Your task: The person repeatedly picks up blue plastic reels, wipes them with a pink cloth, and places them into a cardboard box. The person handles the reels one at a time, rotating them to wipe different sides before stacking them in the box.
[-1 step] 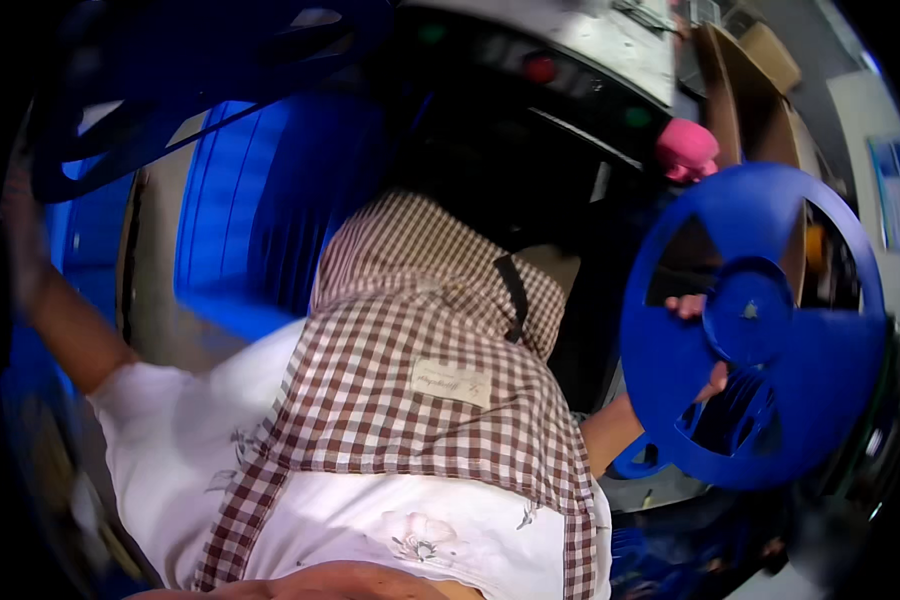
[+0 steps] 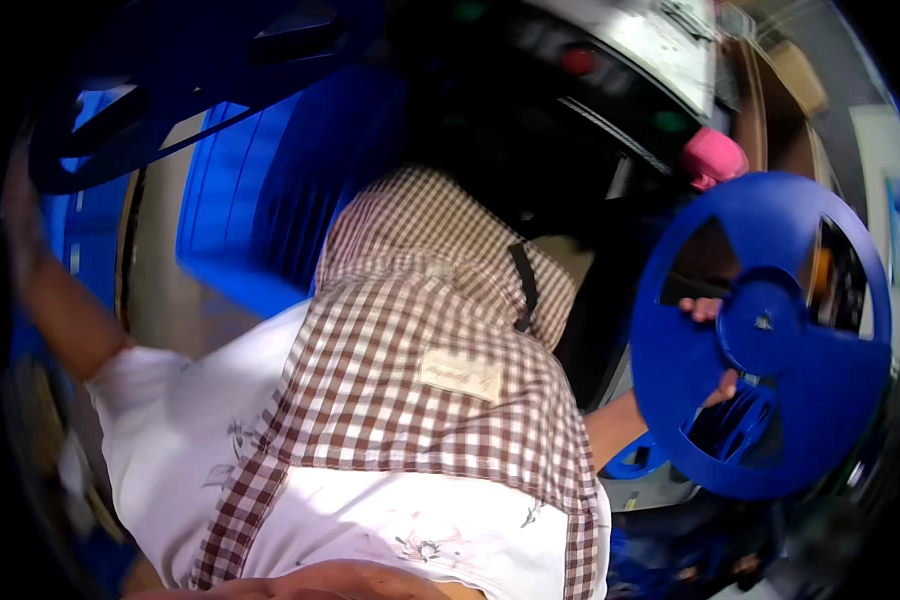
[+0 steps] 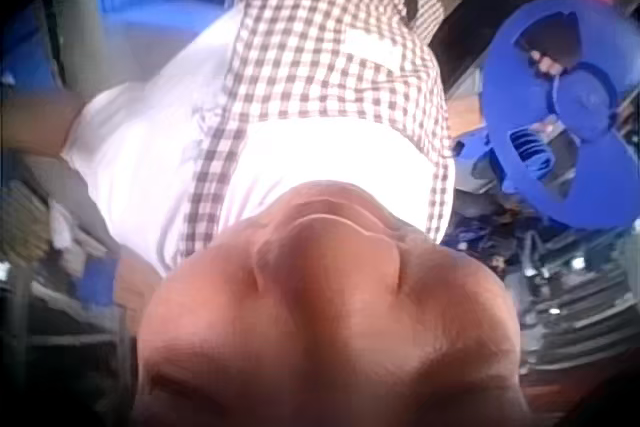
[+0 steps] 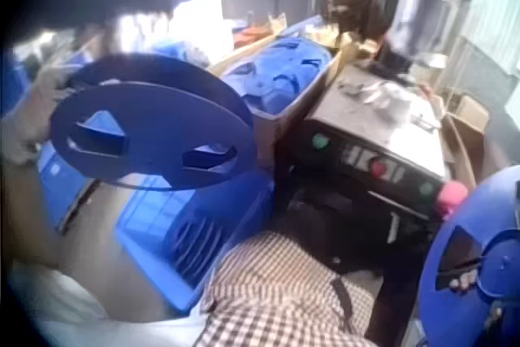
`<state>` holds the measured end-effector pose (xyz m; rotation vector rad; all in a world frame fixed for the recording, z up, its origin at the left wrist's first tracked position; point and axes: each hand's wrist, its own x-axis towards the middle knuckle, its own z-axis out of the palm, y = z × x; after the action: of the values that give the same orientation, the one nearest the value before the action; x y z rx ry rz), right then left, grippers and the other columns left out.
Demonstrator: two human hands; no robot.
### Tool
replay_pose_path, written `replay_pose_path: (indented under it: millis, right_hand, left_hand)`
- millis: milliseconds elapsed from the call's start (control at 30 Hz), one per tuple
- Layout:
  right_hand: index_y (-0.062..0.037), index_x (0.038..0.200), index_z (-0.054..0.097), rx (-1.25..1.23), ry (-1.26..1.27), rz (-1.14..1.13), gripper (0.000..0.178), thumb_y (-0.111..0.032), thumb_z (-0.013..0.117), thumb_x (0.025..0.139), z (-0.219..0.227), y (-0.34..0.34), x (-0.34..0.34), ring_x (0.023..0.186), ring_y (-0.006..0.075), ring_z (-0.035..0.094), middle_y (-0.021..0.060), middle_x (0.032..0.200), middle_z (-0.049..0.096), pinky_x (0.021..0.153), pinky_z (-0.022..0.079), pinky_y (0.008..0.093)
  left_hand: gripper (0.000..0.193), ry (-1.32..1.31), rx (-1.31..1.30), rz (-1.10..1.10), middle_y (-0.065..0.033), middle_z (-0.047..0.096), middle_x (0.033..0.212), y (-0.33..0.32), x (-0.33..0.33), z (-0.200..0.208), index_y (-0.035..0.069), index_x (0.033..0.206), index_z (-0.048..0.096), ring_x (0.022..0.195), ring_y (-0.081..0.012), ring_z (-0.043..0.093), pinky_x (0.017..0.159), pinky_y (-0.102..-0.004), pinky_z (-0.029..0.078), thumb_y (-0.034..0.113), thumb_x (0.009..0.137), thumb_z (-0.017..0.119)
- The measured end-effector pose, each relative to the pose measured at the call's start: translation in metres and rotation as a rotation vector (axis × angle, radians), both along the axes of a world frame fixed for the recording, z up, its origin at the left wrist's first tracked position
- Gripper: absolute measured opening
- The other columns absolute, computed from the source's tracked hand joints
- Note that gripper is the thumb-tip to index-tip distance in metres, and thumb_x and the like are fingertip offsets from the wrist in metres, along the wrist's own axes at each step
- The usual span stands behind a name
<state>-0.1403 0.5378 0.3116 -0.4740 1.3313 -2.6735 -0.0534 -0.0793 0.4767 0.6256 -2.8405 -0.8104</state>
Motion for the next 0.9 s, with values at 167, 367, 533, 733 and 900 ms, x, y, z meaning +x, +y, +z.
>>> replay_pose_path:
  millis: [167, 367, 533, 733, 900]
  right_hand:
    - [0.0048, 0.118, 0.042, -0.018, 0.049, -0.102, 0.068, -0.038, 0.070, 0.073, 0.017, -0.041, 0.043, 0.103, 0.0251, 0.044, 0.0155, 0.105, 0.046, 0.099, 0.031, 0.0390]
    - [0.0037, 0.121, 0.040, 0.017, 0.039, 0.086, 0.067, -0.039, 0.064, 0.076, 0.027, -0.064, -0.007, 0.102, 0.0249, 0.044, 0.0152, 0.104, 0.045, 0.098, 0.032, 0.0392]
    - [0.0035, 0.124, 0.038, 0.046, -0.001, -0.025, 0.069, -0.040, 0.063, 0.077, 0.031, -0.080, -0.003, 0.097, 0.0245, 0.048, 0.0163, 0.101, 0.047, 0.093, 0.039, 0.0384]
    - [0.0033, 0.123, 0.038, -0.006, 0.030, -0.090, 0.065, -0.039, 0.060, 0.079, 0.034, -0.079, 0.005, 0.097, 0.0232, 0.047, 0.0157, 0.101, 0.046, 0.093, 0.038, 0.0374]
    - [0.0039, 0.125, 0.037, 0.014, 0.087, -0.166, 0.067, -0.040, 0.060, 0.079, 0.052, -0.082, 0.024, 0.094, 0.0250, 0.049, 0.0177, 0.101, 0.048, 0.088, 0.040, 0.0388]
  left_hand:
    - [0.031, -0.086, 0.161, -0.016, -0.0117, 0.058, 0.115, -0.083, -0.001, -0.161, -0.001, 0.118, 0.056, 0.101, -0.0196, 0.056, 0.089, -0.0333, 0.041, 0.014, 0.091, 0.050]
    - [0.023, -0.255, -0.044, 0.201, -0.0185, 0.064, 0.098, -0.103, 0.105, -0.424, 0.010, 0.106, 0.061, 0.094, -0.0373, 0.059, 0.077, -0.0424, 0.048, 0.007, 0.087, 0.047]
    - [0.029, -0.386, -0.121, 0.208, -0.0159, 0.064, 0.103, -0.114, 0.097, -0.462, 0.012, 0.109, 0.062, 0.100, -0.0367, 0.058, 0.088, -0.0422, 0.047, 0.004, 0.085, 0.049]
    - [0.034, 0.768, -0.126, -0.325, -0.0161, 0.064, 0.105, -0.016, -0.104, -0.130, 0.008, 0.120, 0.055, 0.096, -0.0320, 0.062, 0.082, -0.0347, 0.050, 0.010, 0.086, 0.060]
    - [0.062, 0.265, -0.656, -0.115, -0.0158, 0.056, 0.113, -0.015, -0.225, -0.089, 0.006, 0.133, 0.039, 0.104, -0.0304, 0.054, 0.090, -0.0385, 0.045, 0.024, 0.080, 0.067]
